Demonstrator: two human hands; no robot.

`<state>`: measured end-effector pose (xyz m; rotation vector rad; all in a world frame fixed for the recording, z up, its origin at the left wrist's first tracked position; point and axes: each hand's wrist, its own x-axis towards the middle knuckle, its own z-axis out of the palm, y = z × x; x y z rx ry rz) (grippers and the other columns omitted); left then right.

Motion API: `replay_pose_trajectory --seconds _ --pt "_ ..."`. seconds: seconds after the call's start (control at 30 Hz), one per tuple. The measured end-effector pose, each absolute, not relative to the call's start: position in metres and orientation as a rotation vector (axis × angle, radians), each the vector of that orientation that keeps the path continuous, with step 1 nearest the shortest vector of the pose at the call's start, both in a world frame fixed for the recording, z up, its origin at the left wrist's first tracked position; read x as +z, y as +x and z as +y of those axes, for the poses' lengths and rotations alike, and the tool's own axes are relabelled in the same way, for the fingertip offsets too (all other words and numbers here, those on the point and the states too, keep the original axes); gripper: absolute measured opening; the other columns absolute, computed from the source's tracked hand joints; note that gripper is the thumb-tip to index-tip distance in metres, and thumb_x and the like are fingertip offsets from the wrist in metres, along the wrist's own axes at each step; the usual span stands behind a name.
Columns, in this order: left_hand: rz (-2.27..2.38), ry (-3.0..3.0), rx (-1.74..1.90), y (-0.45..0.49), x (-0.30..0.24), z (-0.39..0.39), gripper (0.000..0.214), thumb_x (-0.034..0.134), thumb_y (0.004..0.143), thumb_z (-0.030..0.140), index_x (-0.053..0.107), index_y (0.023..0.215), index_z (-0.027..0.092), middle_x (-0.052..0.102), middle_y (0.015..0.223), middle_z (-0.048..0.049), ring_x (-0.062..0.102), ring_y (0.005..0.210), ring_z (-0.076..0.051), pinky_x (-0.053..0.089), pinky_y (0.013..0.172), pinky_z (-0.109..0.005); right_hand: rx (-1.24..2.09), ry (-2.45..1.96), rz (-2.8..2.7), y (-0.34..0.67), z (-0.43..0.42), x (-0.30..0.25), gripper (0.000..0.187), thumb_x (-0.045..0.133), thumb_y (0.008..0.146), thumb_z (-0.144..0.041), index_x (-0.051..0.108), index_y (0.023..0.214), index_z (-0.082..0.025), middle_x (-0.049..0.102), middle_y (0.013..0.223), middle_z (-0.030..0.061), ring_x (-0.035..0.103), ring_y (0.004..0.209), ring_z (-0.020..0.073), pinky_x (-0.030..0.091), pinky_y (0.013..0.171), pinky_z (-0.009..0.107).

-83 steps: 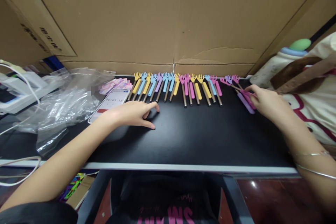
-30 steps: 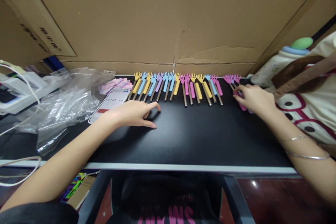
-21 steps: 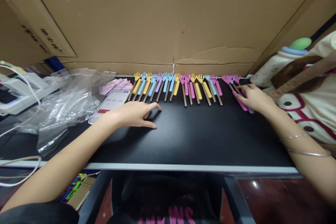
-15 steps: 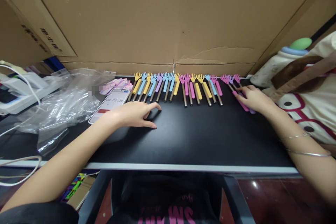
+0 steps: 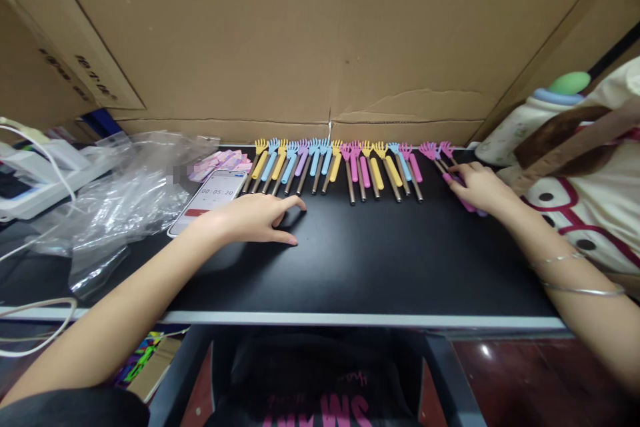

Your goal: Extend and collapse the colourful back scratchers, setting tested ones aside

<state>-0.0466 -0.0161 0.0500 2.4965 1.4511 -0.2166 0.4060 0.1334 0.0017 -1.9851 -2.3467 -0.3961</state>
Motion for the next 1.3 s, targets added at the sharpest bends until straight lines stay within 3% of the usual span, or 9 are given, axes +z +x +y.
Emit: replay_pose_trajectory --seconds 0.43,0.7,0.97,1.13,1.3 --pt "1.454 2.493 -0.217 -0.046 0.050 -0.016 0.055 0.052 0.083 0.059 0.044 0.128 0.028 0.060 0.075 0.0008 0.054 0.065 -0.016 0.030 0.054 -0.024 -0.304 -1.904 -2.285 0.413 0.142 -0.007 0.057 0.041 0.084 -0.042 0.047 0.128 -0.007 0.053 0.125 0.0232 0.048 0.119 0.0341 0.038 0.101 0.044" --pt "1.443 2.500 -0.207 -0.046 0.050 -0.017 0.055 0.052 0.084 0.056 0.044 0.129 0.027 0.059 0.074 0.0005 0.054 0.064 -0.016 0.031 0.054 -0.024 -0.171 -1.853 -2.298 0.414 0.145 -0.014 0.049 0.037 0.084 -0.034 0.046 0.125 -0.009 0.054 0.123 0.0223 0.048 0.121 0.0325 0.040 0.102 0.043" --pt "1.432 2.503 -0.200 -0.046 0.049 -0.016 0.056 0.052 0.084 0.056 0.043 0.130 0.026 0.059 0.073 0.0004 0.055 0.066 -0.016 0.032 0.055 -0.024 -0.178 -1.829 -2.301 0.414 0.149 -0.017 0.051 0.034 0.083 -0.032 0.045 0.124 -0.003 0.053 0.124 0.0253 0.046 0.122 0.0344 0.036 0.104 0.045" --pt "1.433 2.498 -0.198 -0.046 0.049 -0.016 0.057 0.052 0.084 0.057 0.043 0.131 0.025 0.059 0.073 -0.0001 0.056 0.066 -0.016 0.031 0.055 -0.024 -0.194 -1.814 -2.291 0.416 0.151 -0.019 0.049 0.035 0.083 -0.030 0.045 0.125 -0.008 0.054 0.122 0.0235 0.047 0.120 0.0349 0.039 0.101 0.049" --pt "1.436 2.492 -0.199 -0.046 0.049 -0.016 0.059 0.051 0.084 0.056 0.042 0.132 0.025 0.060 0.072 -0.0003 0.056 0.066 -0.017 0.032 0.055 -0.024 -0.200 -1.836 -2.280 0.418 0.153 -0.020 0.049 0.035 0.083 -0.030 0.046 0.125 -0.006 0.053 0.123 0.0247 0.047 0.121 0.0341 0.039 0.102 0.047"
